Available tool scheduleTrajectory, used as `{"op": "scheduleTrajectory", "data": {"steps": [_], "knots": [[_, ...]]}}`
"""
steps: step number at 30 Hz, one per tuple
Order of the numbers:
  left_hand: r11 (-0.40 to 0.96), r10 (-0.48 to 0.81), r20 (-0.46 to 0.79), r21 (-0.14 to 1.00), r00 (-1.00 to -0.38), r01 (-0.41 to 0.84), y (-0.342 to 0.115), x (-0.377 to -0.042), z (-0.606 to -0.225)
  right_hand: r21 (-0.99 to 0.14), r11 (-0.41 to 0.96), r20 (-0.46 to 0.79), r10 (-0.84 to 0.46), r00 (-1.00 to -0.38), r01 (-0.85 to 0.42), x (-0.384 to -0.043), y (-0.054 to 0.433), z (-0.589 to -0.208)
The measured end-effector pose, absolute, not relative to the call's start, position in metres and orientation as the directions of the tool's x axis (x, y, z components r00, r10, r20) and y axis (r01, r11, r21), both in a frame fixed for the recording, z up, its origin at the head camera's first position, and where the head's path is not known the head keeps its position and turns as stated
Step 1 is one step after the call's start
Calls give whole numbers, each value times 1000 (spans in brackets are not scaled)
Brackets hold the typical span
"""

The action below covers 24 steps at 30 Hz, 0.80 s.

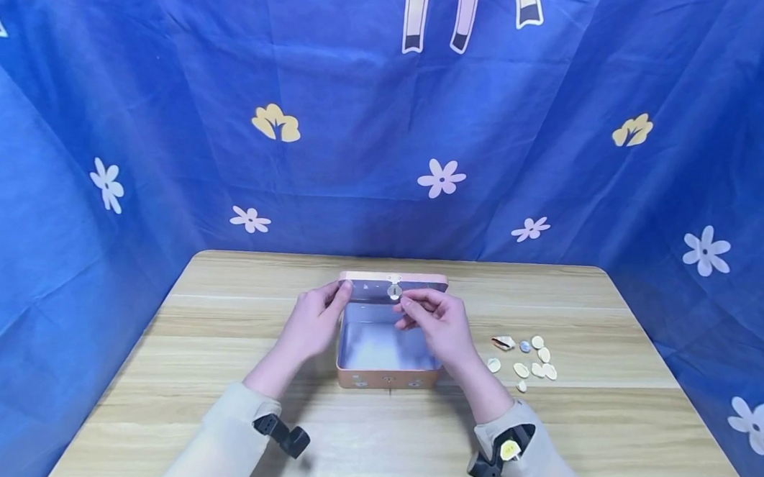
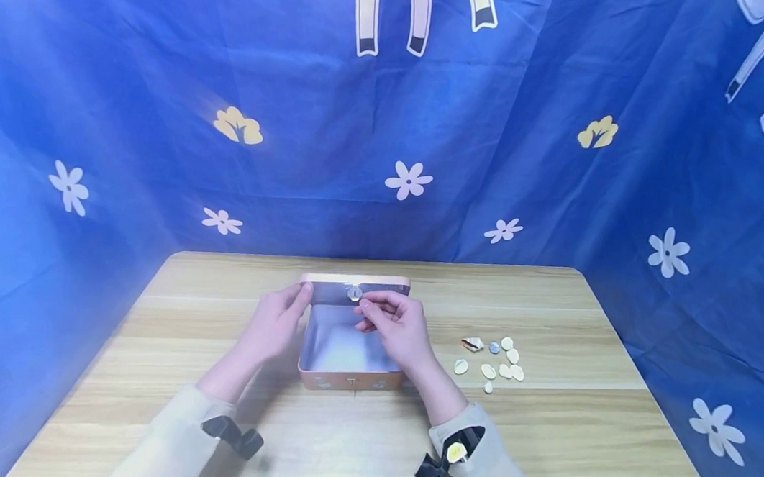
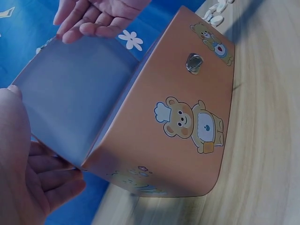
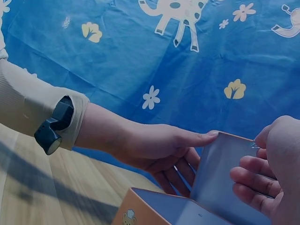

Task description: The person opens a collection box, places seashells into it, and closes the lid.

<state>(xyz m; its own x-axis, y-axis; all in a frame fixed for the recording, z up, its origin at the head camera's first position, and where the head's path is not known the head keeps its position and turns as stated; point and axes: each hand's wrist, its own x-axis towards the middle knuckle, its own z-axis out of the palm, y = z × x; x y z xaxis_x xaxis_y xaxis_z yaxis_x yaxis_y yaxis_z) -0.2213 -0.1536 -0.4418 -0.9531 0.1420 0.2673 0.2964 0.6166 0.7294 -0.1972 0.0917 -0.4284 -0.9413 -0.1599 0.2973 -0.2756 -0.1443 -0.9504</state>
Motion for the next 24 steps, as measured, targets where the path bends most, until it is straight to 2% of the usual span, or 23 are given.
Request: {"op": "scheduleTrajectory", "data": {"steps": [7, 12, 15, 18, 24], "knots": [[600, 138, 270, 743, -953, 297, -153, -224, -444, -931, -112, 356, -82, -931, -347, -198, 105, -434], [597, 142, 268, 745, -953, 299, -152, -224, -442, -878, 13, 475, 142, -868, -478, -201, 118, -442], [598, 145, 276, 740, -950, 306, -151, -224, -443, -870, 75, 491, 235, -839, -488, -204, 125, -450], [599, 144, 277, 740, -950, 306, -152, -224, -443, -891, 112, 455, 214, -865, -441, -210, 129, -459], [587, 155, 249, 755, -956, 291, -150, -223, -444, -934, 190, 312, 28, -950, -302, -214, 129, -472]]}}
